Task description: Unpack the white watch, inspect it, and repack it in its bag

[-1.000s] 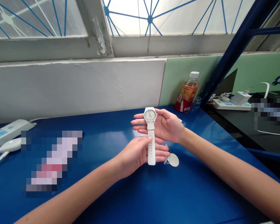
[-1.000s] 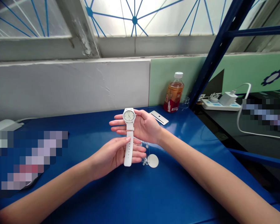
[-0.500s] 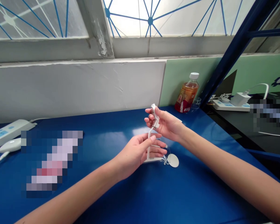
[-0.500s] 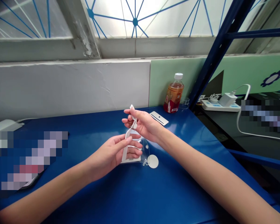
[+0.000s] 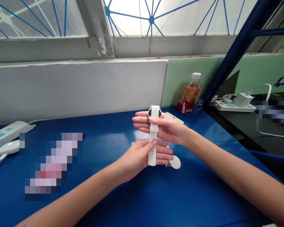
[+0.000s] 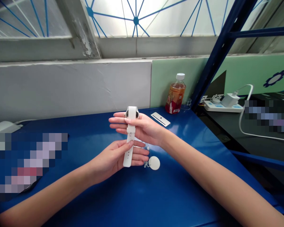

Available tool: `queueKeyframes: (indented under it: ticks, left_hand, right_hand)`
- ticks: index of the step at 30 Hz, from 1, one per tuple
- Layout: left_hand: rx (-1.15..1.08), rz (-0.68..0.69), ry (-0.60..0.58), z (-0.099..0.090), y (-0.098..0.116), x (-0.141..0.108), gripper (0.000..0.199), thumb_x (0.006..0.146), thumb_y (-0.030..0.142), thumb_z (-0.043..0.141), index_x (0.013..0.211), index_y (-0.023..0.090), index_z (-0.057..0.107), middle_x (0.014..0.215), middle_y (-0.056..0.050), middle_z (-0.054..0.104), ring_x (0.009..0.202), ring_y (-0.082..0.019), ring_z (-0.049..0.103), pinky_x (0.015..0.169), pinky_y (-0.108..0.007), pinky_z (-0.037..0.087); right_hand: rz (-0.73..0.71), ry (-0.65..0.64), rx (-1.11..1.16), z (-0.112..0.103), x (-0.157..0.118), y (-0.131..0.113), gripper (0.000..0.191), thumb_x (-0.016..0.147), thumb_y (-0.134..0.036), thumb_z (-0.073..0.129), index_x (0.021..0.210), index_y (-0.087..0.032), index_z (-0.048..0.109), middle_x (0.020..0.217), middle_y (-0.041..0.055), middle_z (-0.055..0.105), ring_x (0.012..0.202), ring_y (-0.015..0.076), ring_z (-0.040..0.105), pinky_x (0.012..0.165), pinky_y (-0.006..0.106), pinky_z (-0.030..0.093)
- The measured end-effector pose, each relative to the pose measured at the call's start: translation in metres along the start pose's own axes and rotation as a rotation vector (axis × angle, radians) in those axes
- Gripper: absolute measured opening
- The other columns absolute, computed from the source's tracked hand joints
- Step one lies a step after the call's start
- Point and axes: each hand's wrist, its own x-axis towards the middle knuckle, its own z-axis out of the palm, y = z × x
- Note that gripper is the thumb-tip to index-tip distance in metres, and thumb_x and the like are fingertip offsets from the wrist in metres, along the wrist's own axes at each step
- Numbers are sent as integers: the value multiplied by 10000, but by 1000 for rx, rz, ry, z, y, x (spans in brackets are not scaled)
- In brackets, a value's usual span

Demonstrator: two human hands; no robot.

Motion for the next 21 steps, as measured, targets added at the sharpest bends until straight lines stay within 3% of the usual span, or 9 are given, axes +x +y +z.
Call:
queueKeyframes:
  ticks: [5, 10, 14, 21]
  left_hand:
    - [-16, 1, 29, 3, 0, -1, 271, 942, 292, 619, 1068, 53, 614, 1038, -247, 714, 935, -316, 724, 886, -450, 521]
    - [-37, 10, -30, 3, -1, -1, 283, 947, 288, 605, 1065, 33, 645, 1093, -249, 699, 1038, -333, 688, 927, -446, 507]
    - [-35, 6, -58, 1, -3, 0, 304, 945, 288, 608, 1092, 27, 655, 1119, -251, 692, 1093, -348, 662, 971, -476, 479]
    - [-48, -8, -78, -1, -3, 0, 286, 951, 267, 593, 1090, 28, 667, 1138, -263, 683, 1086, -358, 665, 983, -490, 468]
  right_hand:
    - [48, 20, -3, -3, 0, -3, 309, 936, -140, 527, 1231, -146, 617, 1299, 118, 645, 1101, 207, 671, 983, 347, 518]
    - [63, 27, 12, -4, 1, -3, 302, 978, -141, 447, 1236, -115, 601, 1250, 135, 668, 1047, 203, 692, 862, 285, 574]
    - [88, 42, 16, -3, 2, -2, 320, 1027, -225, 376, 1232, -116, 596, 1225, 144, 675, 1027, 193, 697, 884, 294, 564]
    - [125, 24, 57, 0, 2, -5, 533, 1051, -407, 203, 1208, -101, 610, 1239, 159, 662, 1018, 202, 691, 904, 327, 539]
